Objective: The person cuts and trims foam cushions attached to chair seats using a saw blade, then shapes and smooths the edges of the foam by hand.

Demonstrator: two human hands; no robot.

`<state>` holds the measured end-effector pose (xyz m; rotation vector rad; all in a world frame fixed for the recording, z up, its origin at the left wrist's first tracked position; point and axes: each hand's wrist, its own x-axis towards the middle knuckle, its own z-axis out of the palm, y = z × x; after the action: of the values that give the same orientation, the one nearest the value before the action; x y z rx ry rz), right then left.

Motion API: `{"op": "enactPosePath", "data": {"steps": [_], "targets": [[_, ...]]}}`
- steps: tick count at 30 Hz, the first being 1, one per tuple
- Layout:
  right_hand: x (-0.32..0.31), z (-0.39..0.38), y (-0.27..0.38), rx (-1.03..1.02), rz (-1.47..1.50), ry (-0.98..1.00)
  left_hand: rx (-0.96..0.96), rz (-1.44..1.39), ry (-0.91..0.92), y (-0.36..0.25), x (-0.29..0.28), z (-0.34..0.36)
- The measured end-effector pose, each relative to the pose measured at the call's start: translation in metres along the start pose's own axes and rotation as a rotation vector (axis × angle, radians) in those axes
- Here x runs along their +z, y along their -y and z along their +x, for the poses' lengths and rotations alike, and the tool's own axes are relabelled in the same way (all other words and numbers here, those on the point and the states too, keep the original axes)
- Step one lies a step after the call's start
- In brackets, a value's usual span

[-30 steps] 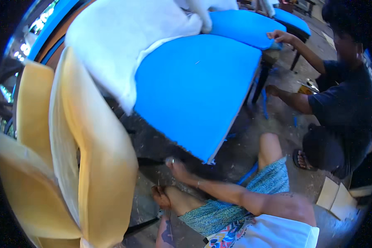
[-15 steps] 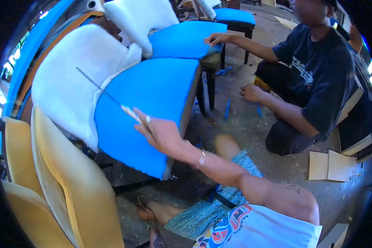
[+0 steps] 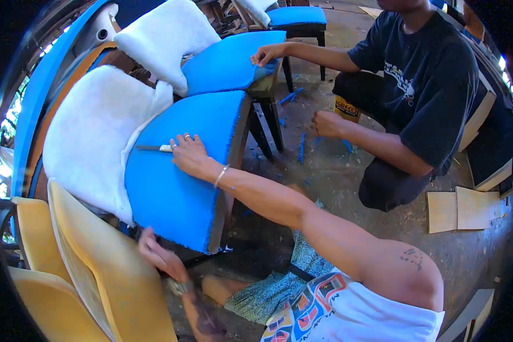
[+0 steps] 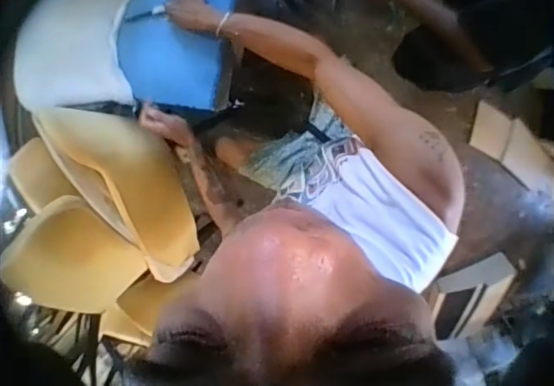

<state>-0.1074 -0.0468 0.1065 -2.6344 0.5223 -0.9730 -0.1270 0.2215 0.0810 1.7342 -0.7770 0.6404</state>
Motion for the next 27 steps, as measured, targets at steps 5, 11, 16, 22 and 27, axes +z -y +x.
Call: {"op": "enactPosePath", "data": {"steps": [5, 11, 16, 22, 27], "targets": [[-0.08, -0.097, 0.007, -0.088, 0.54, -0.488, 0.023, 0.16, 0.228, 0.033, 0.062, 0.118], [-0.194, -0.195, -0.004, -0.116, 1.248, -0.404, 0.053, 0.538, 0.228, 0.099, 0.11, 0.143], [-0.277, -0.181, 0.01, -0.471, 1.948, -0.234, -0.003, 0.49, 0.252, 0.108, 0.122, 0.122], [-0.324, -0.196, 0.033, -0.28, 1.963, -0.226, 0.006, 0.546, 0.278, 0.096, 0.115, 0.131], [-0.326, -0.202, 0.035, -0.273, 1.931, -0.227, 0.013, 0.557, 0.288, 0.093, 0.12, 0.13]]}}
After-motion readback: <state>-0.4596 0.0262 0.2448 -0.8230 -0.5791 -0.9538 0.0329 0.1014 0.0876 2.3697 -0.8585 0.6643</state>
